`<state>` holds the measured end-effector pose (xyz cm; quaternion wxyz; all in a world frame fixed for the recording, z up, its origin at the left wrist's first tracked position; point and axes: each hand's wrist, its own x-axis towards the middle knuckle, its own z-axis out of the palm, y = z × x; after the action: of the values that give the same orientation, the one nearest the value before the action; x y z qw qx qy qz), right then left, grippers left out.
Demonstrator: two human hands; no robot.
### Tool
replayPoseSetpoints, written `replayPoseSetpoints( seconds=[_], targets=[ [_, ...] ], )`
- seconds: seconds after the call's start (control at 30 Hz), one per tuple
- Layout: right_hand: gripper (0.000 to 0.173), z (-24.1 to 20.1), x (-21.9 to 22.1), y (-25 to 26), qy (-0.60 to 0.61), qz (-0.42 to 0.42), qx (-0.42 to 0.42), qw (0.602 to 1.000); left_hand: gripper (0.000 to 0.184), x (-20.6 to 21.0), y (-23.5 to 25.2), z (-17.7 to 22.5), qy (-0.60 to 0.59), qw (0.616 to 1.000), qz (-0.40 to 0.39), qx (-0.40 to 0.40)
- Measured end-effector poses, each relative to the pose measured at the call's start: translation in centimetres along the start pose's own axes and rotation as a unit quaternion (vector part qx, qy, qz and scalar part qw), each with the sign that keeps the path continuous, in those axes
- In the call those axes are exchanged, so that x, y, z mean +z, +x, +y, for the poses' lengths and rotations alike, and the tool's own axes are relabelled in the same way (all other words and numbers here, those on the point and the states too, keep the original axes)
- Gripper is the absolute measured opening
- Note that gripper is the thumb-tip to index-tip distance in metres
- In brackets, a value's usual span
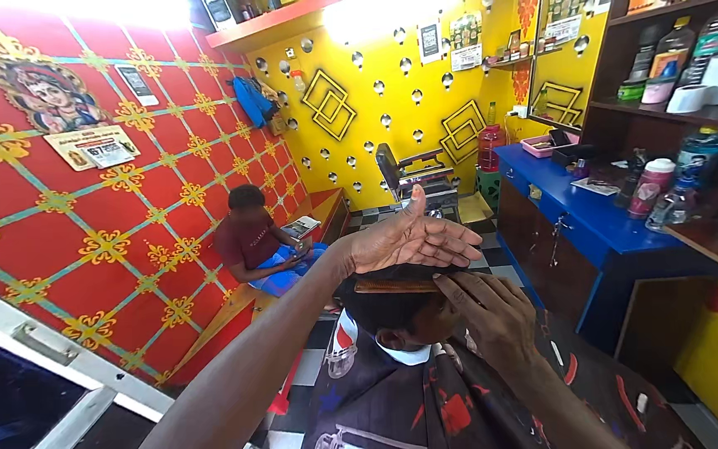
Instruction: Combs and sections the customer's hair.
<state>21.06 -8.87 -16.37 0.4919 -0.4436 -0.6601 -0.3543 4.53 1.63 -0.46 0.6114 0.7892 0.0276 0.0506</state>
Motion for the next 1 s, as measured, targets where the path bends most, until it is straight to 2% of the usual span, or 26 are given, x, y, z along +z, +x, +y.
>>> replayPoseSetpoints(
  seconds=[0.1,0.17,0.2,0.33,0.4,0.47,0.53,0.6,0.67,0.73,0.83,1.0],
  targets=[
    [0.029,0.9,0.6,0.6,-0.007,0.013,0.000,1.000,0.103,2.2,-1.6,1.6,0.088,0.989,0.075,0.092],
    [0.026,1.7,0.8,1.2,-0.008,0.023,-0.002,1.000,0.105,3.7,-2.7,1.9,0.167,0.977,0.066,0.118],
    [0.026,2.1,0.8,1.4,-0.006,0.016,-0.007,1.000,0.104,4.5,-2.9,1.7,0.216,0.970,0.052,0.102],
    [0.031,3.4,0.9,2.2,0.027,-0.011,-0.028,0.999,0.081,5.5,-0.8,-0.2,0.384,0.921,-0.028,0.058],
    [0.034,4.0,0.9,2.7,0.024,-0.016,-0.030,0.999,0.076,4.7,0.2,-0.7,0.417,0.908,-0.020,0.042],
    [0.033,4.6,0.8,3.2,0.012,-0.026,0.008,1.000,0.078,3.6,0.7,-0.7,0.428,0.904,-0.005,0.011],
    [0.030,5.0,0.4,3.3,0.029,-0.029,0.110,0.993,0.083,2.8,1.1,-0.5,0.400,0.917,0.004,-0.010],
    [0.029,5.5,-0.1,2.5,0.079,-0.003,0.235,0.969,0.083,2.0,1.7,-0.2,0.315,0.949,-0.002,-0.029],
    [0.031,5.3,-0.7,0.8,0.122,0.076,0.278,0.950,0.091,1.1,2.1,-0.3,0.206,0.978,-0.011,-0.033],
    [0.031,4.0,-0.8,-1.5,0.144,0.118,0.235,0.954,0.096,0.2,2.4,-0.5,0.124,0.991,-0.014,-0.042],
    [0.029,1.8,0.2,-3.7,0.118,0.077,0.145,0.979,0.096,-0.5,2.3,-0.7,0.055,0.997,-0.007,-0.051],
    [0.026,1.4,1.5,-3.4,0.101,0.053,0.095,0.989,0.096,-0.3,2.1,-0.4,0.071,0.996,-0.003,-0.062]
  ],
)
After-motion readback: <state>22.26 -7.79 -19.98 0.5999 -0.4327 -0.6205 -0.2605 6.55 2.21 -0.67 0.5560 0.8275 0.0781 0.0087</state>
